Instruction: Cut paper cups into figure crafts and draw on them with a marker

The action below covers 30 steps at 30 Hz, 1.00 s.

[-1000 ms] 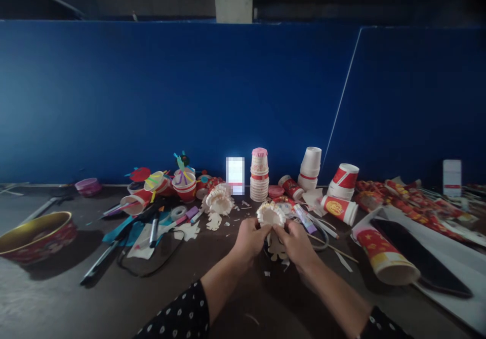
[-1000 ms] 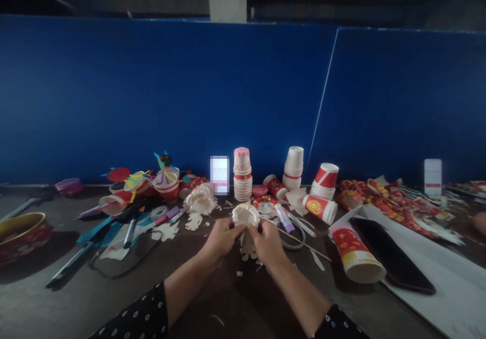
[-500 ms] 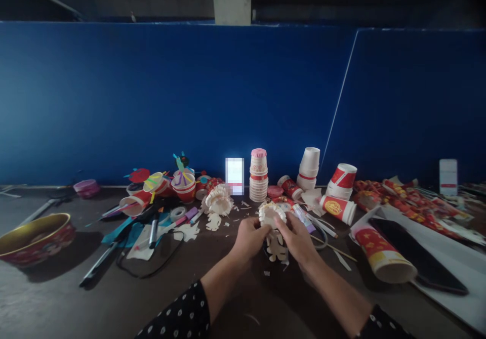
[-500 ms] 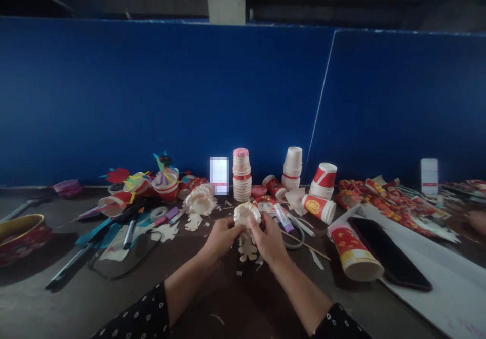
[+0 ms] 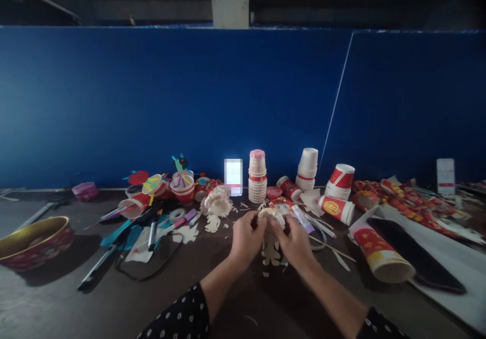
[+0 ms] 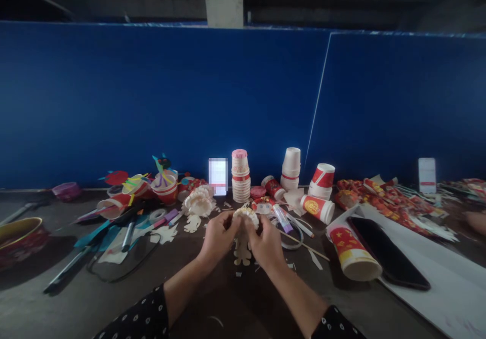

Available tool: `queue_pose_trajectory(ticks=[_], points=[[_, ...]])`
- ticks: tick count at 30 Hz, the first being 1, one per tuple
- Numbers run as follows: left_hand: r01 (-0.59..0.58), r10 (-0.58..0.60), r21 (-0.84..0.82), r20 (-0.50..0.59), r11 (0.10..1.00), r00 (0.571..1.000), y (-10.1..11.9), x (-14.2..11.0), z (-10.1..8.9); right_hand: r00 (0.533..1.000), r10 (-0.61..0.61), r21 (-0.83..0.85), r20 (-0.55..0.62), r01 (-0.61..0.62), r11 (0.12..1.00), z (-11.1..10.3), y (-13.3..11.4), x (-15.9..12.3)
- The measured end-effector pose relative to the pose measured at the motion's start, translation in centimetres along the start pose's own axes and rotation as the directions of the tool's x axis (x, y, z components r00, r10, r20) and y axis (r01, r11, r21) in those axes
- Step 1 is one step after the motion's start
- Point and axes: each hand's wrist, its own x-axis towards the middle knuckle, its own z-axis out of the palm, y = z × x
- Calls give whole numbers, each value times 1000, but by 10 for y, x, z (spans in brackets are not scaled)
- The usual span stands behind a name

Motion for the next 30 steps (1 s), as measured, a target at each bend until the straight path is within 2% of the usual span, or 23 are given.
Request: queue_pose_trajectory(ticks=[3, 6, 12, 17, 23, 30], points=[[-23, 24, 93, -4, 995, 1000, -2, 1, -1, 999, -38, 54, 28, 36, 998, 1, -2, -2], [-27, 27, 111, 4, 993, 1000, -5, 1, 0, 998, -61, 40, 26, 60, 997, 2, -2, -3], [21, -20, -32, 41, 999, 999, -9, -1, 3, 997, -72, -85, 5, 72, 994, 4, 5, -2], [-55, 65, -106, 94, 993, 993, -7, -1, 3, 995, -78, -77, 66, 83, 994, 6, 6, -2], [-46, 49, -53, 61, 998, 997, -10, -2, 3, 988, -90, -10, 129, 92, 996, 8, 7, -1], [30, -18, -160, 75, 987, 997, -12, -6, 3, 984, -136, -7, 115, 138, 990, 6, 9, -1]])
